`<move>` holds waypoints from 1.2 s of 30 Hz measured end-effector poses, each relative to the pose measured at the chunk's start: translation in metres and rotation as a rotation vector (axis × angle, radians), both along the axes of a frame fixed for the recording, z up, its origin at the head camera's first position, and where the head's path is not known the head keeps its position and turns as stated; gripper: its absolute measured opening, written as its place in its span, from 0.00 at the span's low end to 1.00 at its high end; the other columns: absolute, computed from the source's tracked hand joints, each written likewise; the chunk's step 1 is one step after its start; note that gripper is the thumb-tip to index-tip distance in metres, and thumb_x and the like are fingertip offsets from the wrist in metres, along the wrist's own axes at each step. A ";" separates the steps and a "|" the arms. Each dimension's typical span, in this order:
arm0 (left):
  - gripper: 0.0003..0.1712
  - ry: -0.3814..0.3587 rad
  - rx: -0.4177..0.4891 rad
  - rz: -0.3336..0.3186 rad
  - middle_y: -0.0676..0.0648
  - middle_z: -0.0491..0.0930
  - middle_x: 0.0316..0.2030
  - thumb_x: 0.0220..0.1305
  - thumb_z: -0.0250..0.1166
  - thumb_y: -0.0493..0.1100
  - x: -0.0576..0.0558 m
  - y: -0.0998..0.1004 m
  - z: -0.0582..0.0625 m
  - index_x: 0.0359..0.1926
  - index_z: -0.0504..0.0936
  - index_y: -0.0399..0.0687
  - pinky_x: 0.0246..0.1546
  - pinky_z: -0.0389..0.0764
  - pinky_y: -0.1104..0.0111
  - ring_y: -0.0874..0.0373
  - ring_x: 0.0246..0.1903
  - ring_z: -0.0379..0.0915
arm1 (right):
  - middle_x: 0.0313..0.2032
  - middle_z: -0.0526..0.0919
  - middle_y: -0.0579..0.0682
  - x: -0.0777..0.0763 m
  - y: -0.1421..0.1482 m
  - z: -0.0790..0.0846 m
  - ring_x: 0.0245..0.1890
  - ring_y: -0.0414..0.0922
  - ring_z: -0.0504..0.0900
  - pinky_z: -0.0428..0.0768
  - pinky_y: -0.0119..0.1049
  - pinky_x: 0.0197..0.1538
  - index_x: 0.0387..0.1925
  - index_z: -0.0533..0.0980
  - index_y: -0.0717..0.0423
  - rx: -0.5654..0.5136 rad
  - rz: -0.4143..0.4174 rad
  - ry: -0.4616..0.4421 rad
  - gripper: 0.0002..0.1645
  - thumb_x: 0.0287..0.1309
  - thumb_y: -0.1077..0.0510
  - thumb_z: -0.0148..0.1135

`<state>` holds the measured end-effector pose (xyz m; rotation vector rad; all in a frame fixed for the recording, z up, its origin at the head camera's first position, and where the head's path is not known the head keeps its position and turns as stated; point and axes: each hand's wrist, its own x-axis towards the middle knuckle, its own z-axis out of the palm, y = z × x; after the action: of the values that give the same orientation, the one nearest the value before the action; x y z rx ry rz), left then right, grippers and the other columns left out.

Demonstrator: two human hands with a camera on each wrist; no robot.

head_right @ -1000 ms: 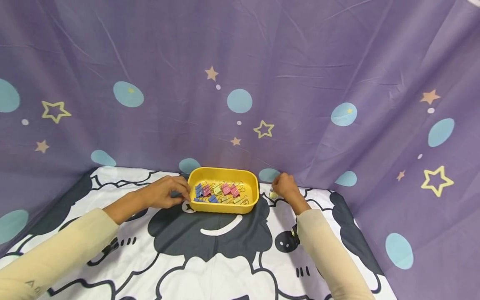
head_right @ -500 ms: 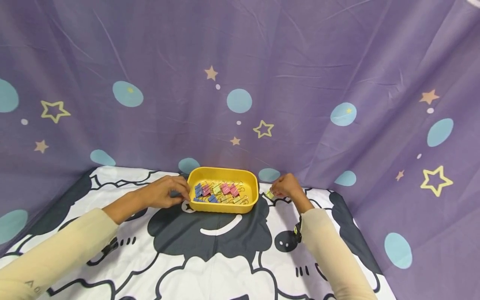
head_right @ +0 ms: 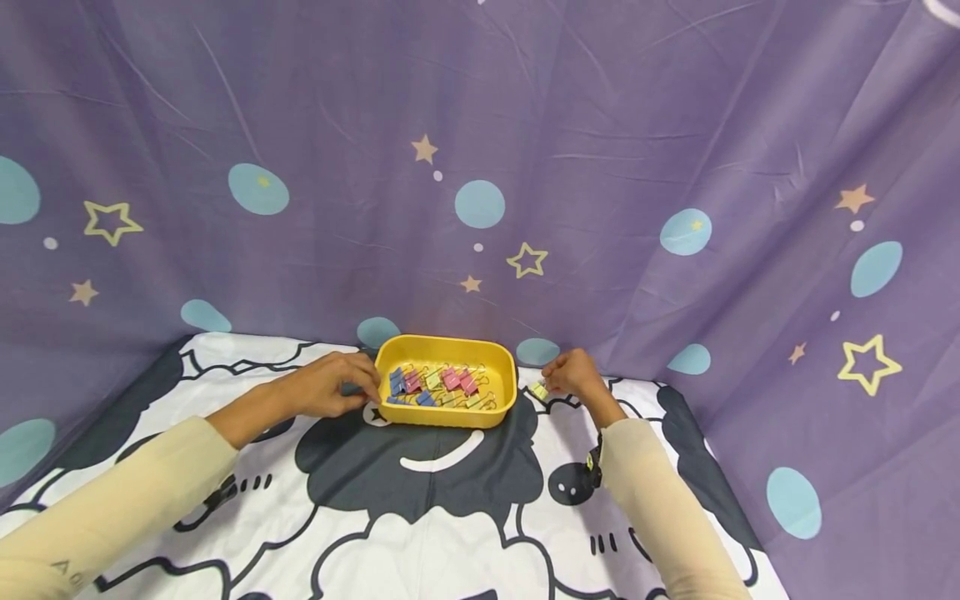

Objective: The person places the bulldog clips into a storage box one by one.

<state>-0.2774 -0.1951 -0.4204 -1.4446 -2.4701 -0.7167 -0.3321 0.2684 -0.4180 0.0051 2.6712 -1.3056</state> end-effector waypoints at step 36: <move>0.12 0.003 -0.027 0.023 0.49 0.94 0.44 0.59 0.79 0.27 0.002 0.002 0.004 0.39 0.97 0.48 0.55 0.89 0.52 0.54 0.49 0.88 | 0.41 0.94 0.55 -0.004 -0.009 0.055 0.37 0.40 0.92 0.94 0.42 0.59 0.70 0.76 0.81 -0.379 -0.058 -0.159 0.26 0.74 0.75 0.61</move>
<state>-0.2753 -0.1932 -0.4163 -1.4225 -2.5001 -0.6790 -0.3364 0.2594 -0.3632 0.1338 2.2732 -1.7297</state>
